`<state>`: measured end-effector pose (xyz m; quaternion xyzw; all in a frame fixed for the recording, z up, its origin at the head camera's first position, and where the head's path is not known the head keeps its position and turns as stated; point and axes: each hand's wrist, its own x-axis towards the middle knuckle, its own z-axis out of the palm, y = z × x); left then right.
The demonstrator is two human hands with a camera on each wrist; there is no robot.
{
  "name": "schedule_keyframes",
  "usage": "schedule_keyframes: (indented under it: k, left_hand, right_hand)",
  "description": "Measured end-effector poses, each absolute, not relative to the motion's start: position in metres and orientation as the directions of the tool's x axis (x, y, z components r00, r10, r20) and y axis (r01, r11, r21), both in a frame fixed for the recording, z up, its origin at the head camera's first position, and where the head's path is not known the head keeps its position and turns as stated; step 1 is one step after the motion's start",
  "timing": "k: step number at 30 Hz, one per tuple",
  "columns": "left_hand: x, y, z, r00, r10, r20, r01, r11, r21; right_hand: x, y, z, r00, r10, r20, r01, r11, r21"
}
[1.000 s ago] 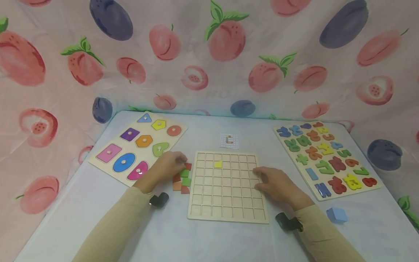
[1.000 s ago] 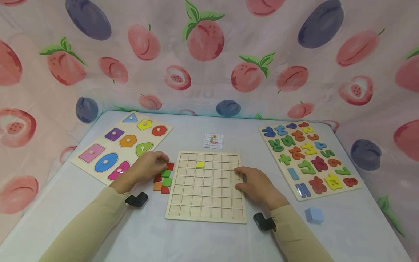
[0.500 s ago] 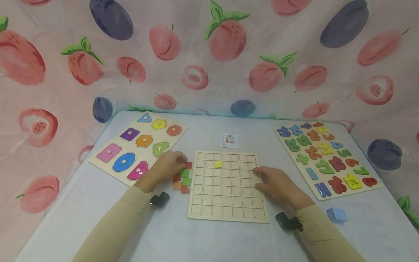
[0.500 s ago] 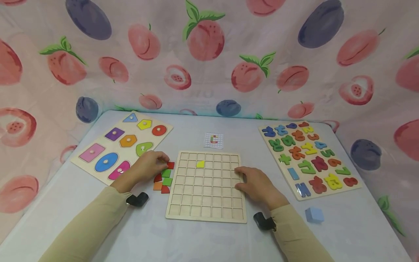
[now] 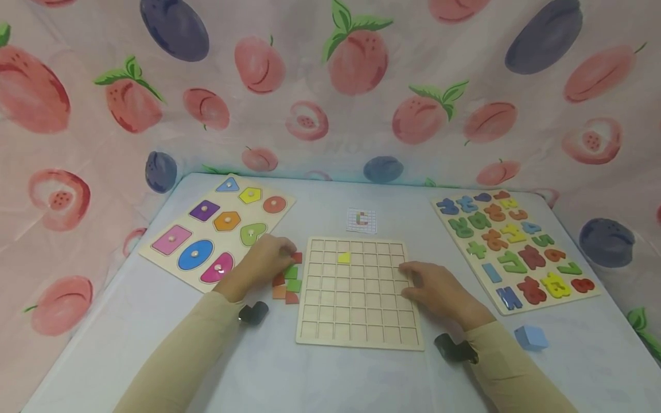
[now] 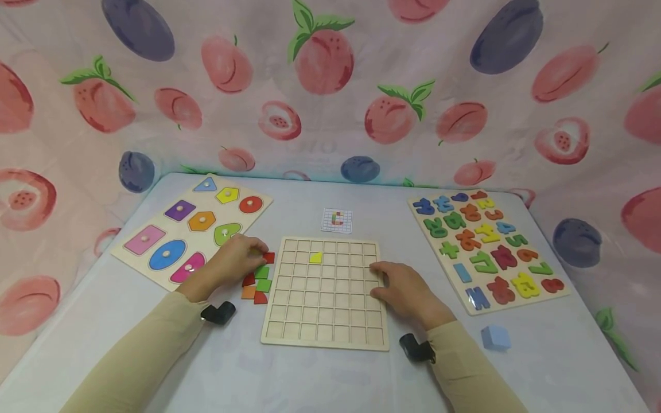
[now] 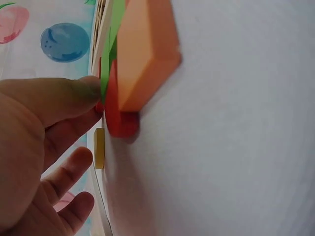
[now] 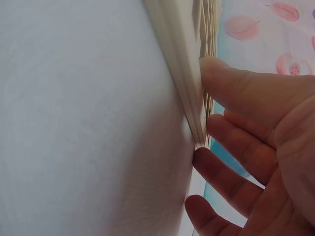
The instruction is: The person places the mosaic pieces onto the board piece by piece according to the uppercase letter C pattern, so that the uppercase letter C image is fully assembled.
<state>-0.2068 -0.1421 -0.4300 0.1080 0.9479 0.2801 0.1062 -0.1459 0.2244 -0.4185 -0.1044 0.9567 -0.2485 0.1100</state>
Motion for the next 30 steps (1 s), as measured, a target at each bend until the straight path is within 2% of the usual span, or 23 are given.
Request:
schedule_keyframes:
  k: [6, 13, 24, 30]
  left_hand:
    - [-0.207, -0.143, -0.428, -0.954, 0.255, -0.156, 0.123, 0.81, 0.573]
    - [-0.21, -0.142, -0.431, -0.955, 0.273, -0.116, 0.171, 0.825, 0.539]
    - [-0.211, -0.129, -0.413, -0.958, 0.245, -0.152, 0.111, 0.8, 0.589]
    - [-0.214, -0.116, -0.414, -0.948, 0.296, -0.114, 0.181, 0.8, 0.573]
  right_hand:
    - [-0.147, 0.225, -0.417, -0.953, -0.26, -0.155, -0.153, 0.856, -0.493]
    - [-0.147, 0.225, -0.416, -0.952, -0.263, -0.158, -0.152, 0.852, -0.502]
    - [-0.147, 0.223, -0.418, -0.953, -0.251, -0.17, -0.139, 0.86, -0.49]
    - [-0.146, 0.223, -0.418, -0.955, -0.243, -0.172, -0.13, 0.86, -0.493]
